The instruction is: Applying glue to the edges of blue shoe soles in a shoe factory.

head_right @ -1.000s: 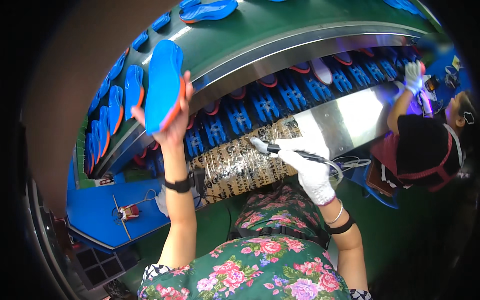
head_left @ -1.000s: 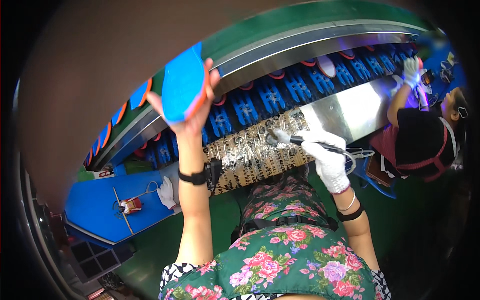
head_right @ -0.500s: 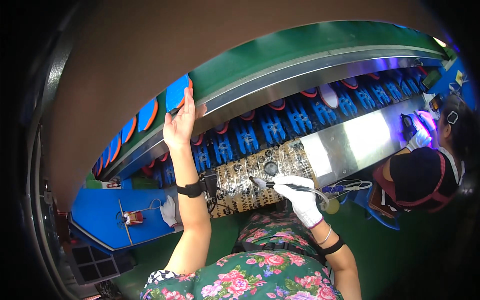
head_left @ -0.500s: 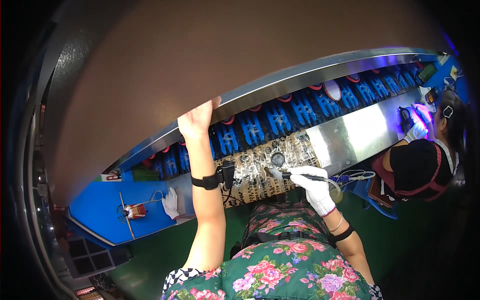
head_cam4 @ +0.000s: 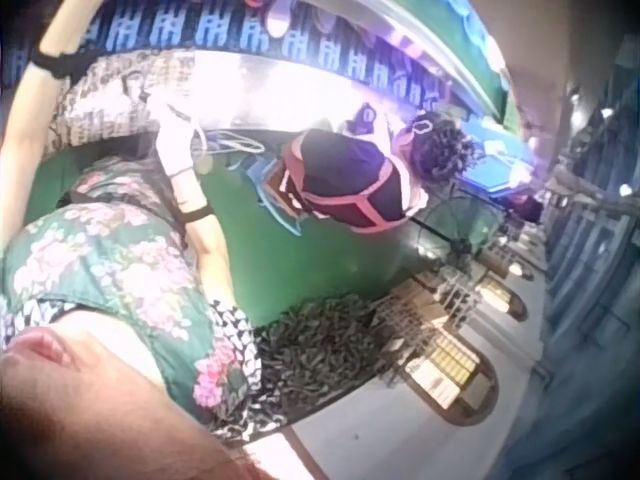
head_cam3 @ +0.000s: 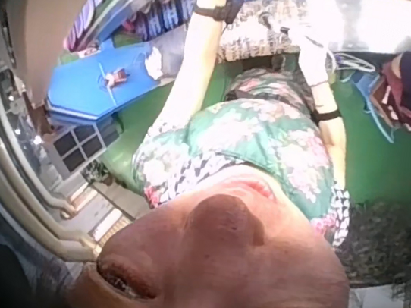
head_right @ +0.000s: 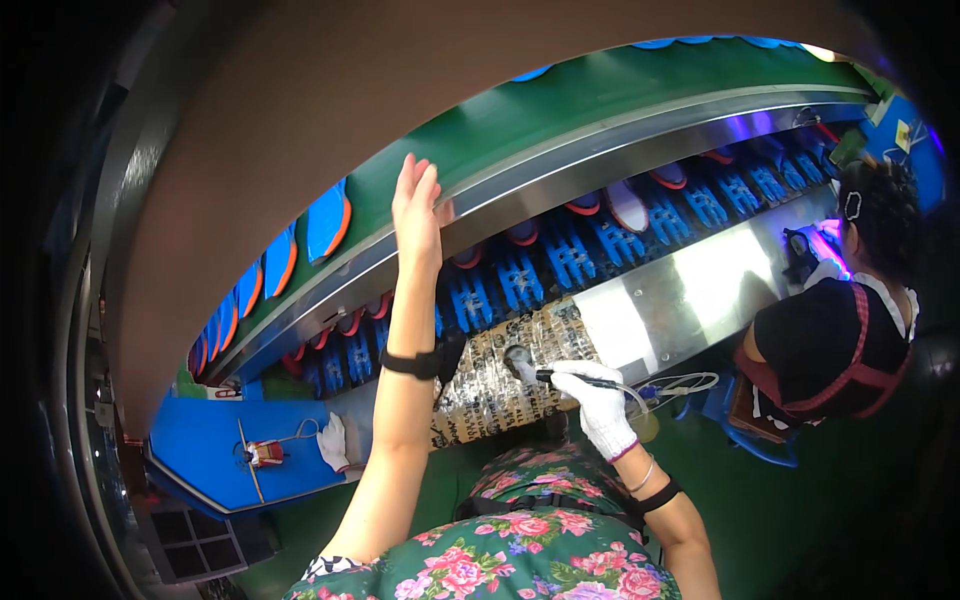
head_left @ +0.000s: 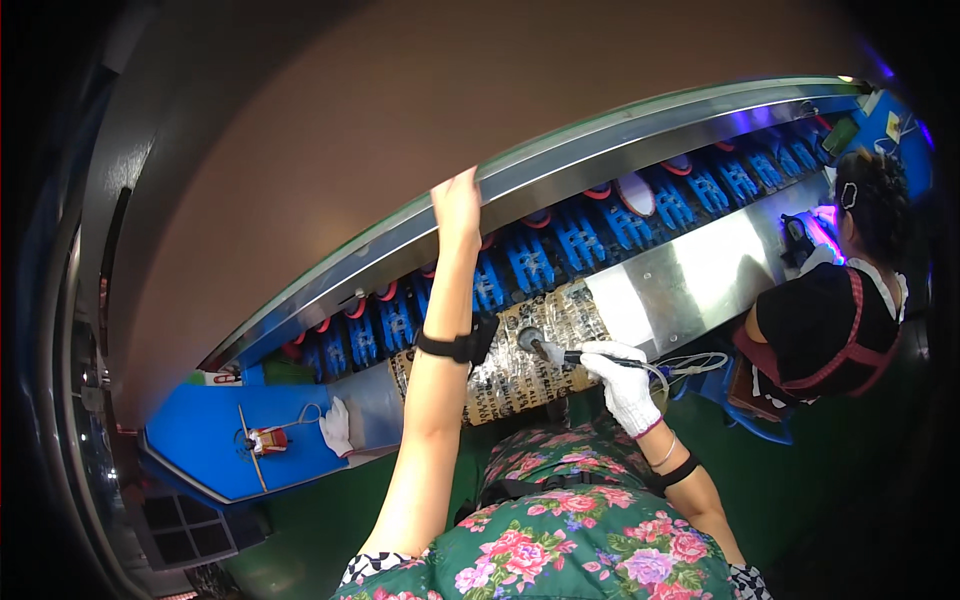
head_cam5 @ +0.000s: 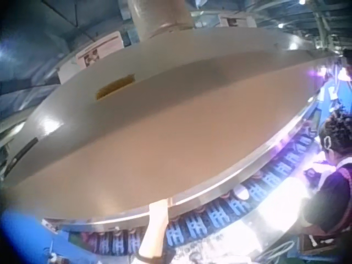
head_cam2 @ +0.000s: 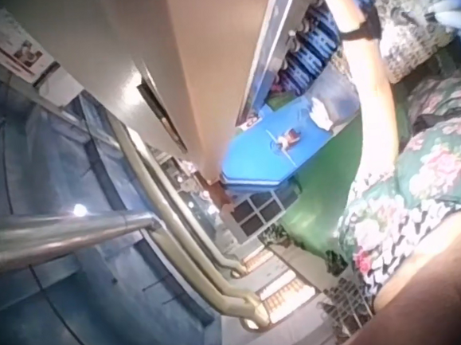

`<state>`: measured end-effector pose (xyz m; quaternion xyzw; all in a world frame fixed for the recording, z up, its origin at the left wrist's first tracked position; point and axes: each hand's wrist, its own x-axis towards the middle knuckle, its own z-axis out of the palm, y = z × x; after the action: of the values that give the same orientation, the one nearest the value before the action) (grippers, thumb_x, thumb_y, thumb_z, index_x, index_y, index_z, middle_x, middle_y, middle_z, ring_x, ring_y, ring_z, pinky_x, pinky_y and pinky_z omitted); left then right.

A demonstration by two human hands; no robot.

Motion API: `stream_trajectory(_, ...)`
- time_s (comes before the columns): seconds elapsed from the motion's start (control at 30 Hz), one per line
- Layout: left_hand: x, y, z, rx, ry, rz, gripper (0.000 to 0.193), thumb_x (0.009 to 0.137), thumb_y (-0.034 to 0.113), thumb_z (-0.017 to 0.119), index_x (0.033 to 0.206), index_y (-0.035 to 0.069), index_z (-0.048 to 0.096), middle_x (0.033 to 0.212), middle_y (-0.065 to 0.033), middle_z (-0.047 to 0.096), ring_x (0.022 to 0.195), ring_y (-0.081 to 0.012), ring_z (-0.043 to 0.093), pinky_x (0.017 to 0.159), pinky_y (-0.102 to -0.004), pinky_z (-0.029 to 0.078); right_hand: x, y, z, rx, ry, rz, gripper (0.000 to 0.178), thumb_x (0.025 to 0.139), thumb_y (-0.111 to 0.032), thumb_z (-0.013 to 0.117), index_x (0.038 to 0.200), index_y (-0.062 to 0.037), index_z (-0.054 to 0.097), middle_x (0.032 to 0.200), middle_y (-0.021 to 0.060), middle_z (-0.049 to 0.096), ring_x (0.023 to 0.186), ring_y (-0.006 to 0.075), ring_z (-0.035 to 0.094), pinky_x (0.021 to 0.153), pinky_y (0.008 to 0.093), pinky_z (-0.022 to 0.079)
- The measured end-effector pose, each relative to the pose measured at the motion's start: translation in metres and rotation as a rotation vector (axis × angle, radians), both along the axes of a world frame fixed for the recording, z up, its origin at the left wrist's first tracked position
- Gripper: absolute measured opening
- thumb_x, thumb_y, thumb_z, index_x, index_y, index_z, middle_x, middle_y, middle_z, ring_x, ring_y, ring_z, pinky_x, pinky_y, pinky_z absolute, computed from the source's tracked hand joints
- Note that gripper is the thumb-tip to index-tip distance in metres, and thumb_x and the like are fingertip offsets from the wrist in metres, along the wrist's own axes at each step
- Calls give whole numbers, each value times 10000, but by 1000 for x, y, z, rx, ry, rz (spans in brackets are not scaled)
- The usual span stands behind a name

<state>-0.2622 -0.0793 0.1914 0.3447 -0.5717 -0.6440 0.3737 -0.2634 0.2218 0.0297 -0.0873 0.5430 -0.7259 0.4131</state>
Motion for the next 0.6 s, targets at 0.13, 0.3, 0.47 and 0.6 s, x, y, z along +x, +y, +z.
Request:
stream_trajectory(0.13, -54, -37, -1, -411, -342, -22, 803, 999, 360, 625, 1596, -15, 241, 1505, -249, 483, 1329, -322, 531, 1012, -442, 493, -8, 7, -2, -22, -9, -29, 201, 850, -2, 768, 1050, 9, 780, 908, 61, 762, 742, 102, 661, 670, 231, 510)
stream_trajectory(0.3, -84, -137, 8, -325, -521, -235, 687, 986, 273, 631, 1532, -24, 339, 1364, -249, 572, 959, -300, 721, 731, -375, 618, -19, 29, -14, -27, -30, -67, 184, 853, 20, 747, 1035, 18, 772, 909, 62, 761, 751, 113, 674, 675, 232, 526)
stream_trajectory(0.47, -68, -166, 2, -386, -624, -65, 615, 969, 215, 675, 1480, 11, 400, 1267, -229, 596, 784, -246, 729, 601, -310, 620, -24, 33, -14, -115, -26, -45, 179, 869, 5, 748, 1047, 14, 773, 964, 69, 773, 836, 123, 700, 764, 240, 541)
stream_trajectory(0.6, -41, -187, -15, -357, -655, -36, 574, 963, 198, 696, 1445, 27, 436, 1224, -217, 603, 734, -234, 723, 559, -293, 615, -31, 36, -12, -135, -84, -54, 185, 870, 22, 739, 1053, 28, 761, 1003, 92, 773, 900, 152, 716, 826, 256, 555)
